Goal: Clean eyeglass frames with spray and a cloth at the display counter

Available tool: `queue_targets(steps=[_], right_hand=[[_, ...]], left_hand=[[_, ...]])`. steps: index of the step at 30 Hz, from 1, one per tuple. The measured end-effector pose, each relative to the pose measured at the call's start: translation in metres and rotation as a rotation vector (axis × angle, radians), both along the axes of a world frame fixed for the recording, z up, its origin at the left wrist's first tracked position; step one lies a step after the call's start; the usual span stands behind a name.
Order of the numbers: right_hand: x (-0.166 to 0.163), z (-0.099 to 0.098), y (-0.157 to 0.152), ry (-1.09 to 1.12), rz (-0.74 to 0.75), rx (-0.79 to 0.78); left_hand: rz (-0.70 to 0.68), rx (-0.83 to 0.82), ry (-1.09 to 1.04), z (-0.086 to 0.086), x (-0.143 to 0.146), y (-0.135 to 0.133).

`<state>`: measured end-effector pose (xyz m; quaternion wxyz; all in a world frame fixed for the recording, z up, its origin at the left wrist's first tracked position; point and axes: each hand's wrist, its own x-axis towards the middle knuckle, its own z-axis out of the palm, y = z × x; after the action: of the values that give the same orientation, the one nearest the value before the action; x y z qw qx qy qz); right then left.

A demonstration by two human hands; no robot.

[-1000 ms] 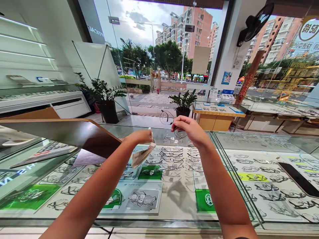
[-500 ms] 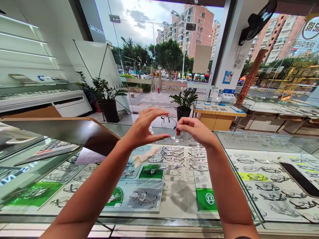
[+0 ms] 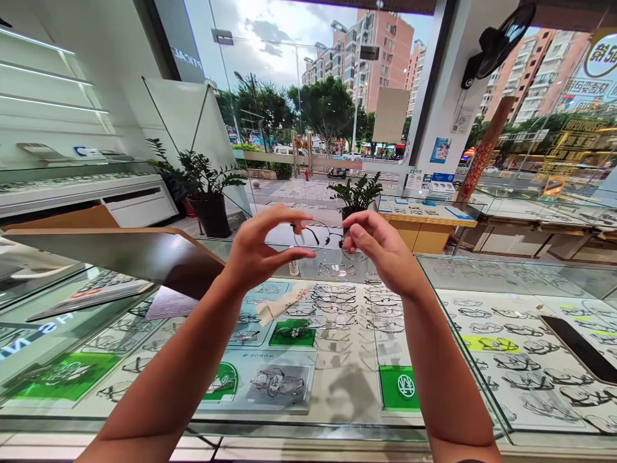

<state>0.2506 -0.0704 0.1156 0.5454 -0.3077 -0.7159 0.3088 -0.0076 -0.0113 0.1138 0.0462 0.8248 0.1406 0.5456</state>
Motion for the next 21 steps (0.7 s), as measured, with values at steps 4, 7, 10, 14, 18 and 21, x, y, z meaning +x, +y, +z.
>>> queue_targets(steps=[4, 7, 10, 14, 18, 21], right_hand=[[-0.004, 0.0, -0.007, 0.051, -0.091, 0.214], [-0.01, -0.003, -0.001, 0.071, -0.153, 0.301], [-0.014, -0.007, 0.005, 0.065, -0.239, 0.346], [-0.015, -0.01, 0.01, 0.057, -0.273, 0.363], [-0.012, -0.01, 0.017, 0.054, -0.261, 0.362], [-0.007, -0.013, 0.025, 0.049, -0.25, 0.355]], left_hand=[[-0.024, -0.058, -0.219, 0.0, -0.003, 0.001], [-0.063, -0.118, -0.292, -0.001, -0.003, 0.006], [-0.081, -0.16, -0.328, -0.003, -0.001, 0.01], [-0.085, -0.195, -0.34, -0.006, 0.002, 0.012], [-0.112, -0.203, -0.347, -0.007, 0.004, 0.015], [-0.13, -0.18, -0.33, -0.007, 0.004, 0.019]])
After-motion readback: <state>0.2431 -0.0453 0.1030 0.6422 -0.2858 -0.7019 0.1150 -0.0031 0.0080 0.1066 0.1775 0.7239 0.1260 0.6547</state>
